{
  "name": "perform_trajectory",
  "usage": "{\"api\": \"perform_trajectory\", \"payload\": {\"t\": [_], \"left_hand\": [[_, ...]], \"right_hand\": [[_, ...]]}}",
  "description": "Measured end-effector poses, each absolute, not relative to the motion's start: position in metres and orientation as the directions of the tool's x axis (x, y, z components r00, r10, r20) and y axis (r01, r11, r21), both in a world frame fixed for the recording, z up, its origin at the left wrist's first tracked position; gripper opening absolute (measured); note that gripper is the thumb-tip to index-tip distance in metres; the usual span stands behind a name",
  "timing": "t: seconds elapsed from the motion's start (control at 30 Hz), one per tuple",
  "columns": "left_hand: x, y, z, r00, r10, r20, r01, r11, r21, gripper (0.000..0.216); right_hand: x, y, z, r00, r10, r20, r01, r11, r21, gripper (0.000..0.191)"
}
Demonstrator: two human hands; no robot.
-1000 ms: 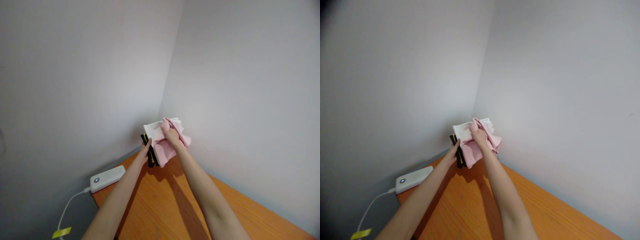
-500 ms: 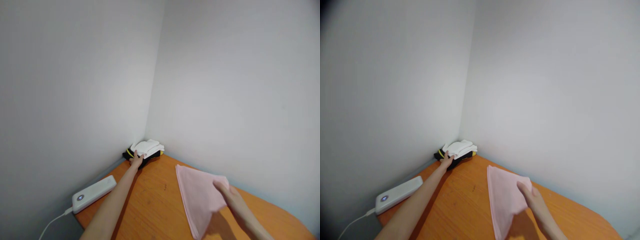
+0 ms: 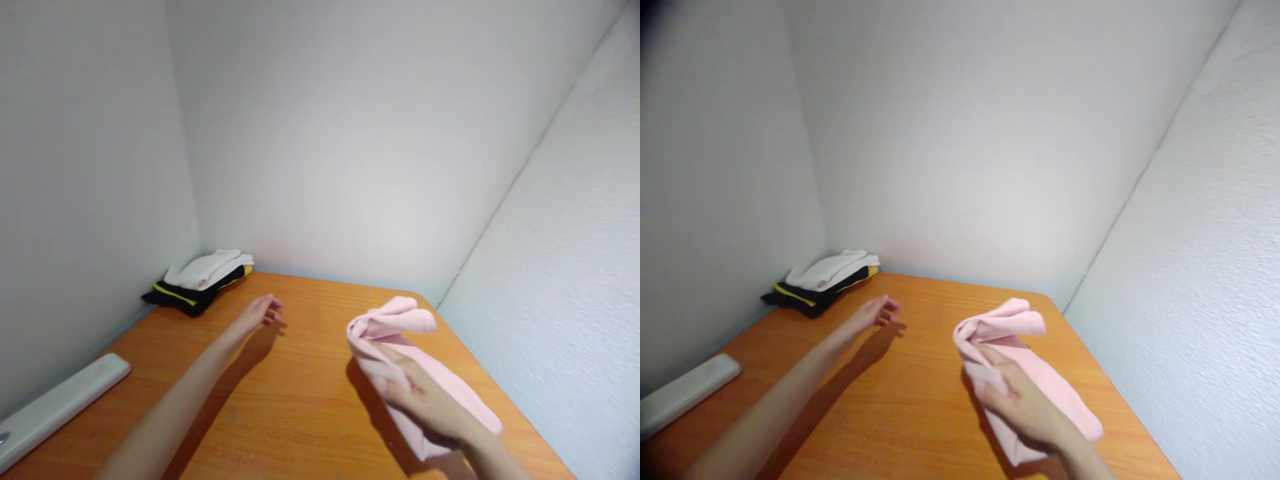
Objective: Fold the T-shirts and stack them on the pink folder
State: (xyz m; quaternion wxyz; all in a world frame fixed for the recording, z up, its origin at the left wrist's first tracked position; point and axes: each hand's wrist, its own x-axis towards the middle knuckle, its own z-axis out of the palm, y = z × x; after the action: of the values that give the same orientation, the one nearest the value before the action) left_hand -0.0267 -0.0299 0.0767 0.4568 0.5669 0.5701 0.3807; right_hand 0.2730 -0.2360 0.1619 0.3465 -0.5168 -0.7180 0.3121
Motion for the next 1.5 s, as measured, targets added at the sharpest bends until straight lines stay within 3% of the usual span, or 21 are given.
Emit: {"api": "perform_trajectory", "payload": {"t": [0.07, 0.17, 0.23, 0.37, 0.53, 0.63, 0.77, 0.87, 0.93, 1.03, 1.17, 1.27, 1.33, 1.4, 1.5], "left_hand": [[0.008, -0.067, 0.055, 0.318, 0.928, -0.195, 0.219, 0.128, 0.967, 0.066], [0.038, -0.112, 0.029, 0.563, 0.804, -0.189, 0.066, 0.185, 0.981, 0.066], [0.044, -0.13, 0.023, 0.543, 0.829, -0.133, 0.027, 0.141, 0.99, 0.059], [0.048, -0.157, 0.041, 0.495, 0.868, -0.037, 0.023, 0.03, 0.999, 0.051], [0.062, -0.198, 0.075, 0.579, 0.796, 0.176, 0.029, -0.236, 0.971, 0.039], [0.052, -0.204, 0.076, 0.48, 0.867, 0.135, 0.047, -0.179, 0.983, 0.041], [0.009, -0.181, 0.056, 0.174, 0.985, 0.002, 0.13, -0.025, 0.991, 0.049], [-0.015, -0.165, 0.044, -0.108, 0.975, 0.193, 0.455, -0.124, 0.882, 0.043], [-0.015, -0.166, 0.047, -0.146, 0.909, 0.389, 0.594, -0.234, 0.77, 0.046], [0.004, -0.183, 0.068, 0.068, 0.883, 0.465, 0.489, -0.435, 0.756, 0.046], [0.024, -0.205, 0.112, 0.48, 0.818, 0.317, 0.182, -0.446, 0.876, 0.049], [0.031, -0.211, 0.124, 0.691, 0.7, 0.18, 0.144, -0.377, 0.915, 0.027], [0.038, -0.215, 0.118, 0.643, 0.747, 0.17, 0.177, -0.361, 0.916, 0.015], [0.047, -0.224, 0.106, 0.497, 0.843, 0.208, 0.17, -0.33, 0.928, 0.015], [0.063, -0.248, 0.094, 0.454, 0.86, 0.232, 0.095, -0.305, 0.947, 0.024]], "right_hand": [[0.252, -0.247, 0.155, -0.457, 0.885, 0.089, 0.488, 0.333, -0.807, 0.026], [0.242, -0.262, 0.126, -0.6, 0.8, 0.014, 0.437, 0.342, -0.832, 0.018], [0.248, -0.266, 0.104, -0.54, 0.841, -0.021, 0.466, 0.278, -0.84, 0.02], [0.256, -0.258, 0.077, -0.228, 0.974, -0.009, 0.494, 0.108, -0.863, 0.036], [0.236, -0.242, 0.073, -0.102, 0.977, 0.189, 0.446, 0.215, -0.869, 0.04], [0.234, -0.239, 0.072, -0.008, 0.962, 0.272, 0.355, 0.257, -0.899, 0.038], [0.262, -0.242, 0.07, 0.221, 0.951, 0.218, 0.182, 0.179, -0.967, 0.047], [0.279, -0.25, 0.071, 0.314, 0.924, 0.219, 0.144, 0.182, -0.973, 0.052], [0.28, -0.259, 0.071, 0.292, 0.925, 0.243, 0.178, 0.197, -0.964, 0.05], [0.269, -0.273, 0.071, 0.16, 0.97, 0.185, 0.113, 0.168, -0.979, 0.046], [0.259, -0.277, 0.079, -0.059, 0.989, 0.137, -0.08, 0.132, -0.988, 0.045], [0.26, -0.266, 0.093, 0.004, 0.964, 0.264, 0.112, 0.262, -0.958, 0.034], [0.259, -0.262, 0.1, 0.178, 0.915, 0.361, 0.373, 0.277, -0.885, 0.021], [0.253, -0.266, 0.102, 0.308, 0.851, 0.425, 0.552, 0.204, -0.808, 0.024], [0.235, -0.29, 0.097, 0.177, 0.905, 0.387, 0.569, 0.227, -0.79, 0.036]]}}
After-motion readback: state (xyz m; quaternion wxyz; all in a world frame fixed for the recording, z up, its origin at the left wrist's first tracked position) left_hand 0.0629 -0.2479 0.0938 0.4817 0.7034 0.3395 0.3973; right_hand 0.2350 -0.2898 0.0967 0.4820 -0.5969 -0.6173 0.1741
